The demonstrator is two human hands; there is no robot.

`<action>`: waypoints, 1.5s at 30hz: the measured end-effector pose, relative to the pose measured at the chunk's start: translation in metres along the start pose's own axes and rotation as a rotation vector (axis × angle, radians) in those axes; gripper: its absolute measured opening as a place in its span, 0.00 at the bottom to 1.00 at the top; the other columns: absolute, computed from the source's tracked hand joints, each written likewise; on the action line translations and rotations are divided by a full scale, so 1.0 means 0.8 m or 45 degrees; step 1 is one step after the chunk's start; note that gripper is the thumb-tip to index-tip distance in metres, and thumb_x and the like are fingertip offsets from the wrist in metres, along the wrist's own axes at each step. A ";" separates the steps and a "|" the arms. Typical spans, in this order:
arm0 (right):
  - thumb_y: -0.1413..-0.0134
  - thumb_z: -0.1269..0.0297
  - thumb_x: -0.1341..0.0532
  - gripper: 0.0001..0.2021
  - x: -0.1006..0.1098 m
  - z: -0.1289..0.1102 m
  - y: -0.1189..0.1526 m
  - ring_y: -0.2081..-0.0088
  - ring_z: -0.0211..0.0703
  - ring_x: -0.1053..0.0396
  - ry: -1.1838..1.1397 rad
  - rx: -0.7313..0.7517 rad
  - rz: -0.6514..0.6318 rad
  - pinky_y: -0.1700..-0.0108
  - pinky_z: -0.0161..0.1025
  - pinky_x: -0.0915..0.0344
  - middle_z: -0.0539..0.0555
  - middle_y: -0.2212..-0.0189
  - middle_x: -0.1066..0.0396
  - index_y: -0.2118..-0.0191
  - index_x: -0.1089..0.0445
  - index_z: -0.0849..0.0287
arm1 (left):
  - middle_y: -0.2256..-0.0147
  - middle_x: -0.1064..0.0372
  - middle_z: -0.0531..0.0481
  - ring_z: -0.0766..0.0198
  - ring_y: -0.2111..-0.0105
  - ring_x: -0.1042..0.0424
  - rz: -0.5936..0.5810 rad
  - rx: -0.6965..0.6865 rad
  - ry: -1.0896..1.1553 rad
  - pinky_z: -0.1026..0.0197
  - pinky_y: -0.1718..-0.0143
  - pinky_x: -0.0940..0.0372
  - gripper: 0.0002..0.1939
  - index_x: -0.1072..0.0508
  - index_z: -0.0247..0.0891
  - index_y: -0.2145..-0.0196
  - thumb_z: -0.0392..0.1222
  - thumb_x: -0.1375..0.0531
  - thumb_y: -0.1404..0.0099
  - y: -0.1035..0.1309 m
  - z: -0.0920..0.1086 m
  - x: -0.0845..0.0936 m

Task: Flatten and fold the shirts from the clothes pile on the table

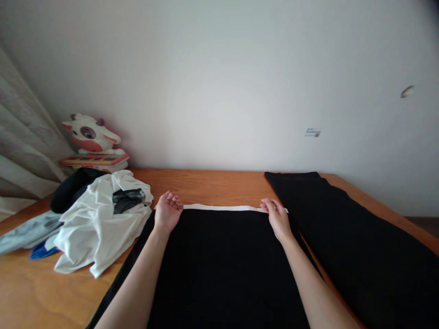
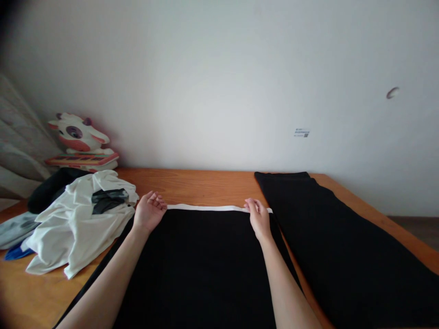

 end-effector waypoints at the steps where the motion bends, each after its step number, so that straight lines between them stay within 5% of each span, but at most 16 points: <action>1: 0.52 0.37 0.35 0.24 0.002 -0.001 -0.001 0.64 0.46 0.24 -0.023 -0.005 0.007 0.57 0.42 0.30 0.53 0.71 0.22 0.65 0.24 0.56 | 0.75 0.36 0.54 0.70 0.79 0.35 0.000 0.006 0.021 0.68 0.77 0.37 0.06 0.32 0.37 0.71 0.38 0.42 0.36 0.000 0.000 0.000; 8: 0.56 0.39 0.30 0.24 0.024 -0.003 -0.011 0.68 0.40 0.29 -0.425 -0.206 0.026 0.63 0.37 0.29 0.52 0.73 0.26 0.67 0.24 0.57 | 0.76 0.37 0.55 0.70 0.79 0.35 0.041 -0.005 0.200 0.68 0.76 0.37 0.06 0.33 0.38 0.70 0.39 0.41 0.36 -0.001 0.013 0.012; 14: 0.47 0.43 0.34 0.19 0.037 0.001 -0.018 0.66 0.42 0.28 -0.584 -0.392 0.022 0.61 0.37 0.27 0.53 0.70 0.26 0.65 0.25 0.56 | 0.77 0.38 0.57 0.71 0.80 0.36 0.081 -0.136 0.101 0.68 0.77 0.38 0.06 0.34 0.39 0.72 0.40 0.40 0.38 -0.009 0.021 0.021; 45: 0.49 0.39 0.35 0.22 0.028 -0.002 -0.015 0.66 0.46 0.26 -0.435 -0.261 -0.030 0.60 0.43 0.26 0.54 0.72 0.25 0.66 0.25 0.56 | 0.78 0.39 0.58 0.74 0.81 0.39 0.074 -0.231 -0.211 0.72 0.80 0.41 0.10 0.37 0.38 0.77 0.35 0.39 0.41 -0.005 0.013 -0.003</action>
Point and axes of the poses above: each hand's wrist, its own y-axis away from the middle knuckle, its own x-axis out of the back of the hand, z = x × y, the point moved 3 cm from there along -y, towards the middle knuckle
